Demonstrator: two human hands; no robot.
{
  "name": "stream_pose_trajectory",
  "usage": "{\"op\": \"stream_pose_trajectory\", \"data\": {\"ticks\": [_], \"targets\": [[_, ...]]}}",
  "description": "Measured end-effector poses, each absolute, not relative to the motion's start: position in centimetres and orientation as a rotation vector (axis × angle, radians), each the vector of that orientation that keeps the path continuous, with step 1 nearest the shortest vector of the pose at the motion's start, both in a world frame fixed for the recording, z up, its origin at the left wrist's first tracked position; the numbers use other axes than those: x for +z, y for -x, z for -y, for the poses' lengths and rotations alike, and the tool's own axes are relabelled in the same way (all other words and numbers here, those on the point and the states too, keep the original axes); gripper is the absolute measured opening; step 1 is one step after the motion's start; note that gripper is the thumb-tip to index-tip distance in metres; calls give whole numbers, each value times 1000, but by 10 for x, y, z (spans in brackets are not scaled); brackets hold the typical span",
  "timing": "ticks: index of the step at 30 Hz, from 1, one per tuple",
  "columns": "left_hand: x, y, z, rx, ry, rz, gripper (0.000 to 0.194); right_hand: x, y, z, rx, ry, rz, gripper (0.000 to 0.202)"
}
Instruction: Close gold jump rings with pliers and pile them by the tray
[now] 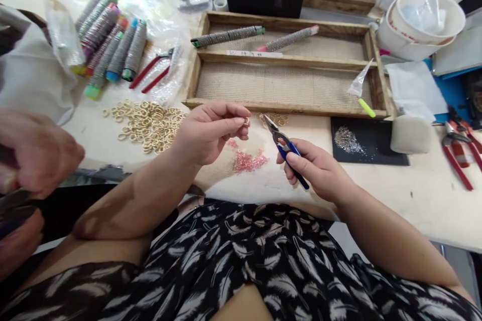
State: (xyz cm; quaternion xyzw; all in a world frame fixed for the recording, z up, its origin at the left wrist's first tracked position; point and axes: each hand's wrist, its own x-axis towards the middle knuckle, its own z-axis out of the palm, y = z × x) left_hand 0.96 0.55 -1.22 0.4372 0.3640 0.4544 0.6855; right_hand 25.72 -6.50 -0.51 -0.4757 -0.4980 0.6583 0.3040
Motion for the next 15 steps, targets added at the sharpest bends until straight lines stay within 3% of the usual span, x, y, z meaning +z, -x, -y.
{"op": "stream_pose_trajectory", "data": {"ticks": [5,15], "targets": [[-14,-9,1,1083,-1050,-822,23,-5,-255,65,1757,1267,1297,38],[-18,-6,8,1208,-1647,-993,8,-6,-258,67,1777,1192,1334,39]]}}
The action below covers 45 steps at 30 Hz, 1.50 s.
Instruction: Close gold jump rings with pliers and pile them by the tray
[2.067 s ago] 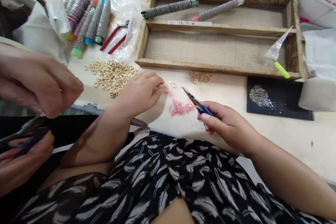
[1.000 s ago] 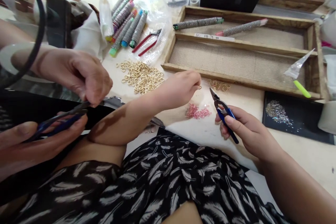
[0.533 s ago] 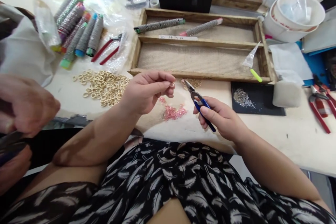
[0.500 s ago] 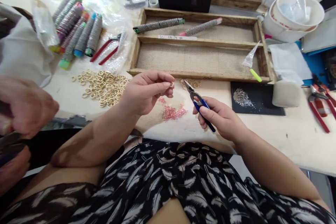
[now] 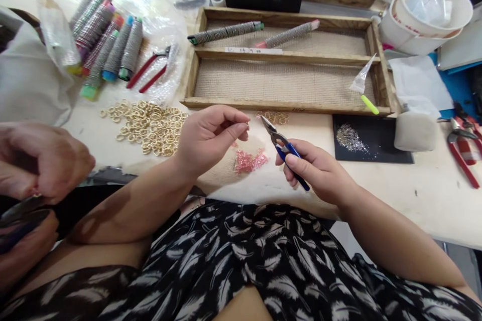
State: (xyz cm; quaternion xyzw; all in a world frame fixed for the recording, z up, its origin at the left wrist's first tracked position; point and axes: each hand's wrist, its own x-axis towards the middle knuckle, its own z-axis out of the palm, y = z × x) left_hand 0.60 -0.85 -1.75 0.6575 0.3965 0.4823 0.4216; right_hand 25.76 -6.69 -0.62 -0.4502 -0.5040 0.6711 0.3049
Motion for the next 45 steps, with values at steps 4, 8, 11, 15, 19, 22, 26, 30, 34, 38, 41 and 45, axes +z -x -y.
{"op": "stream_pose_trajectory", "data": {"ticks": [4,8,11,15,19,22,26,30,34,38,41,45], "targets": [[-17,-5,9,1244,-1801,-998,11,-3,-257,68,1785,1193,1369,39],[-18,-8,9,1272,-1767,-955,11,1,-255,69,1760,1212,1468,40],[-19,-10,9,1283,-1698,-931,9,2,-253,70,1719,1234,1541,42],[-22,-11,11,1318,-1720,-964,8,3,-250,71,1653,1271,1599,44],[-24,-12,12,1357,-1757,-982,9,5,-247,71,1628,1279,1610,43],[-25,-13,12,1337,-1670,-957,10,5,-247,70,1666,1265,1565,44],[-23,-15,11,1277,-1447,-925,12,2,-248,71,1775,1221,1433,41],[-25,-16,11,1265,-1283,-894,15,0,-249,72,1864,1168,1314,38],[-27,-16,11,1258,-1266,-902,17,2,-248,71,1921,1123,1245,36],[-25,-14,10,1313,-1486,-899,21,0,-247,71,1980,1074,1121,35],[-23,-13,9,1304,-1572,-881,23,-1,-247,71,2022,1057,1019,38],[-27,-13,7,1229,-1427,-833,24,2,-248,72,2088,1074,947,38]]}}
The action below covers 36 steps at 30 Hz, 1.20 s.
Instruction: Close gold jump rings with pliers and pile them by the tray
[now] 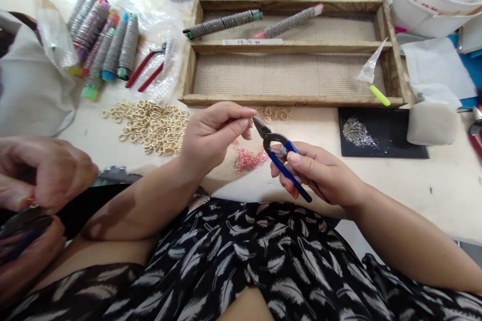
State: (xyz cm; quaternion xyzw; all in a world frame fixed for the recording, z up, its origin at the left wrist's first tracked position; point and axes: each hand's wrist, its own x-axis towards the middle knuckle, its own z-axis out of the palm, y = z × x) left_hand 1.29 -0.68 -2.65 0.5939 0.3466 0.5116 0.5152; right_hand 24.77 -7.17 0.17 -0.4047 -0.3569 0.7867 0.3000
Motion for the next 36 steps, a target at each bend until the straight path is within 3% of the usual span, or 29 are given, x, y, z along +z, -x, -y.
{"op": "stream_pose_trajectory", "data": {"ticks": [13,25,36], "targets": [[-27,-11,9,1194,-1461,-841,13,4,-250,72,2175,958,872,34],[-32,-10,5,1241,-1394,-681,17,1,-250,71,2167,887,880,34],[-25,-10,9,1309,-1536,-814,18,0,-251,71,2200,881,867,38]]}}
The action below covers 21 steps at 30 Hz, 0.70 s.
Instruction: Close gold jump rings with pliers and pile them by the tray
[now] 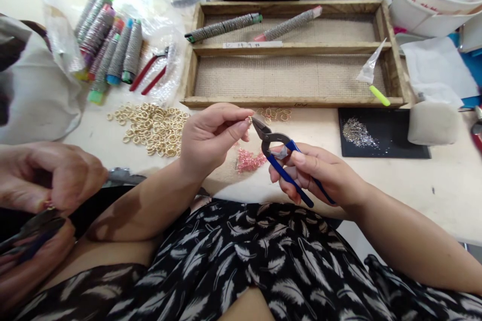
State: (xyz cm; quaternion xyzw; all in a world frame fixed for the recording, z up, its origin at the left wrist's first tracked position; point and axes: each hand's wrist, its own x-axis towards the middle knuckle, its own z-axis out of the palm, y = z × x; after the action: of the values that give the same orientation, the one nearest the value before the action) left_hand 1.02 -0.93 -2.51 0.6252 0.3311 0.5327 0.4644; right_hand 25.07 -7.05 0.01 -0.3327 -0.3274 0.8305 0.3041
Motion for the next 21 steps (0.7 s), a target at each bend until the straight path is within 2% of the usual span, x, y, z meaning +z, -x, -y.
{"op": "stream_pose_trajectory", "data": {"ticks": [7,14,17,21], "targets": [[-25,-8,6,1417,-1802,-798,22,4,-246,70,2273,839,797,39],[-23,-7,6,1475,-2024,-868,16,7,-240,72,2286,857,774,42],[-20,-7,8,1432,-1980,-870,16,5,-240,74,2251,886,814,45],[-17,-4,7,1409,-2032,-839,16,3,-239,79,2141,897,878,38]]}}
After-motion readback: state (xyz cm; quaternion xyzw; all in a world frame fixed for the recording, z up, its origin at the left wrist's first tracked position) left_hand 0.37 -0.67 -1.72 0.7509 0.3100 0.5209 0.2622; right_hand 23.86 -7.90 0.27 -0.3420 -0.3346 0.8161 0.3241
